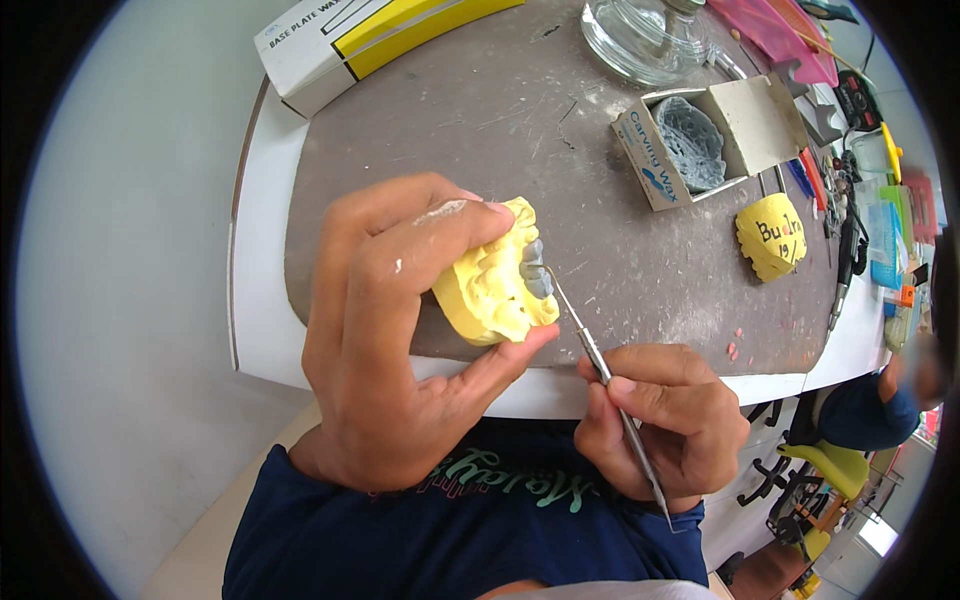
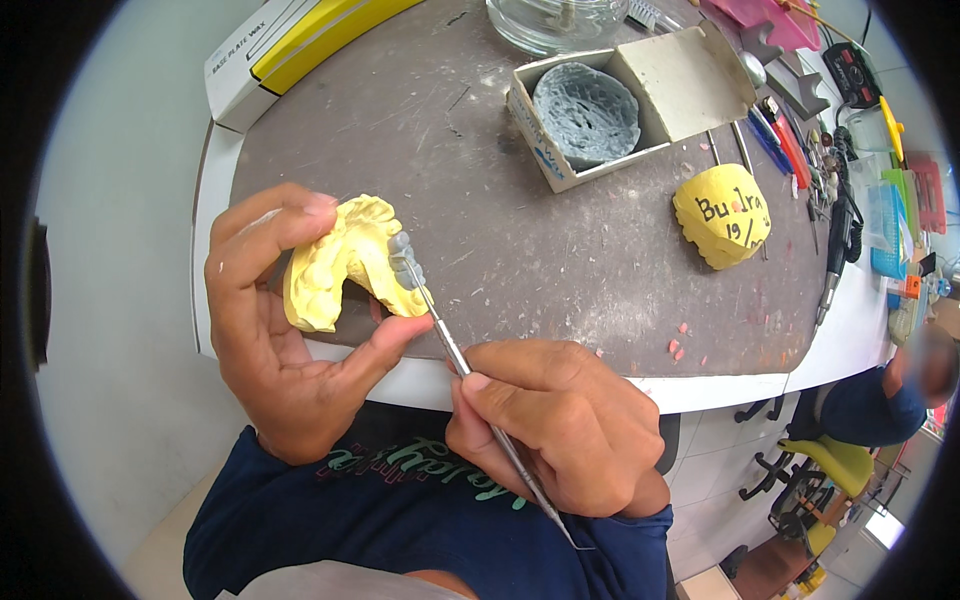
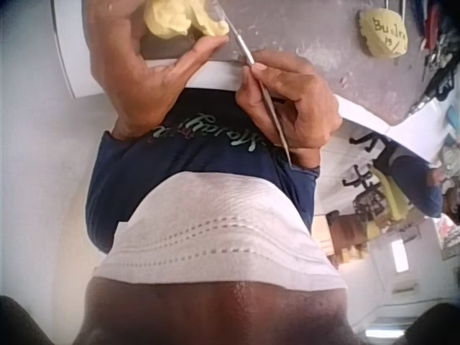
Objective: The person uses a metal carving tool to shape and smooth a yellow wax dental mold held in their left hand. They repeatedly scrape and refine the surface of the wax, occasionally rotating the mold to access different angles. The person also briefly handles a second yellow wax mold to compare or inspect it.
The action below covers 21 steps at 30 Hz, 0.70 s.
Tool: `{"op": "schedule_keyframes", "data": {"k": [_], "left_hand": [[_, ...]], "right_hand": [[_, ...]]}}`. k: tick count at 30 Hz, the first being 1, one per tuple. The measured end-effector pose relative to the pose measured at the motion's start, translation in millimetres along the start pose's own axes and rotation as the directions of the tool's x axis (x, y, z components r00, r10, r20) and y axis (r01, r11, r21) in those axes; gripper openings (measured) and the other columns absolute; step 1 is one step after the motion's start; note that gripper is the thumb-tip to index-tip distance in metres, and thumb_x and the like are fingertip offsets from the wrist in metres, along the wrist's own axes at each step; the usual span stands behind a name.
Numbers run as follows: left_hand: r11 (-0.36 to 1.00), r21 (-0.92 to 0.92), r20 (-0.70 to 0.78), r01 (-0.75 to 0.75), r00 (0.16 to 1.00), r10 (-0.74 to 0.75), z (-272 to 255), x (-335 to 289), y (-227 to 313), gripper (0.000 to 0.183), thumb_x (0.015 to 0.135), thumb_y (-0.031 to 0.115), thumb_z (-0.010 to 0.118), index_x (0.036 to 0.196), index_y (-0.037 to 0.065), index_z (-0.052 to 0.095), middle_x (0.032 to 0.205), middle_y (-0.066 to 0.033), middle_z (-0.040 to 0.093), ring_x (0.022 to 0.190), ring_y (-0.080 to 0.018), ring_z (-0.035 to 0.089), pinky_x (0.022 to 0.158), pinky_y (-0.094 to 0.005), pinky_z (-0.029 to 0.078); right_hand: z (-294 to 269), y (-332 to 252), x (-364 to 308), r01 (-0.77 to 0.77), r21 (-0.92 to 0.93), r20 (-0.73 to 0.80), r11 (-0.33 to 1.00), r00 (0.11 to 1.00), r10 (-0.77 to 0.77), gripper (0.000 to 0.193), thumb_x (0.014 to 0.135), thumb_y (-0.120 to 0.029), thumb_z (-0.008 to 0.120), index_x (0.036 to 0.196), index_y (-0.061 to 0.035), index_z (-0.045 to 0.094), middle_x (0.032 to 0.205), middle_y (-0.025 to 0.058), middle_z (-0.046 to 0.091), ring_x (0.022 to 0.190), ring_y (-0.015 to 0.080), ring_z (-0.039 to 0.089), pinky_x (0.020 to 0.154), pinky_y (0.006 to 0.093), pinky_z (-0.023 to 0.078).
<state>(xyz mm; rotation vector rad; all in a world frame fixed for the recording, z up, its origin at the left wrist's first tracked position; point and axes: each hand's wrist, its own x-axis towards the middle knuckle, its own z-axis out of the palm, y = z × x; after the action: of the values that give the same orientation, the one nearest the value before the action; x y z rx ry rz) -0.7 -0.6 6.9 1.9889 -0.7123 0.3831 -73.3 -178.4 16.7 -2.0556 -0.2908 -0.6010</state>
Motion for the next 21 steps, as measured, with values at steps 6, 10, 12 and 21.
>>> {"op": "schedule_keyframes", "data": {"k": [6, 10, 12, 21], "left_hand": [[1.0, -0.003, 0.008, 0.005, 1.0, -0.005, -0.3, -1.2, 0.2, 0.082, 0.056, -0.001, 0.092, 0.125, 0.003, 0.048, 0.12, -0.0157, 0.05, 0.105, -0.0197, 0.057, 0.088, -0.0309, 0.054], [1.0, -0.006, 0.008, 0.0, 1.0, 0.0, 0.2, -1.2, -0.3, 0.082, 0.057, -0.001, 0.092, 0.126, 0.003, 0.048, 0.121, -0.0157, 0.05, 0.105, -0.0199, 0.058, 0.088, -0.0307, 0.054], [1.0, -0.005, 0.011, -0.001, 1.0, 0.001, -0.1, -1.4, -0.4, 0.082, 0.057, -0.001, 0.092, 0.126, 0.003, 0.048, 0.121, -0.0158, 0.05, 0.105, -0.0199, 0.058, 0.088, -0.0306, 0.054], [1.0, 0.008, 0.025, 0.003, 1.0, -0.003, -1.2, -1.5, 0.5, 0.081, 0.059, 0.002, 0.092, 0.127, 0.003, 0.047, 0.122, -0.0163, 0.049, 0.106, -0.0204, 0.057, 0.088, -0.031, 0.054]], "right_hand": [[-4.6, -2.6, 3.2, -0.011, -0.013, 0.1, 1.0, 0.995, 0.013, 0.025, 0.075, 0.008, 0.075, 0.09, 0.0019, 0.055, 0.077, 0.0236, 0.07, 0.069, 0.0252, 0.072, 0.06, 0.0298, 0.058], [-4.1, -4.0, 5.2, -0.005, -0.02, 0.103, 1.0, 0.995, 0.007, 0.025, 0.075, 0.008, 0.074, 0.089, 0.0022, 0.055, 0.077, 0.0238, 0.07, 0.069, 0.0253, 0.072, 0.061, 0.0302, 0.058], [-3.4, -3.9, 5.7, 0.0, -0.024, 0.102, 1.0, 0.995, 0.003, 0.025, 0.075, 0.008, 0.074, 0.089, 0.0022, 0.055, 0.077, 0.0239, 0.07, 0.068, 0.0254, 0.072, 0.06, 0.0302, 0.058], [-4.2, -3.6, 4.9, -0.012, -0.04, 0.084, 0.999, 0.996, 0.015, 0.023, 0.076, 0.008, 0.074, 0.088, 0.0022, 0.055, 0.076, 0.0236, 0.07, 0.068, 0.0251, 0.072, 0.06, 0.0297, 0.058]]}}
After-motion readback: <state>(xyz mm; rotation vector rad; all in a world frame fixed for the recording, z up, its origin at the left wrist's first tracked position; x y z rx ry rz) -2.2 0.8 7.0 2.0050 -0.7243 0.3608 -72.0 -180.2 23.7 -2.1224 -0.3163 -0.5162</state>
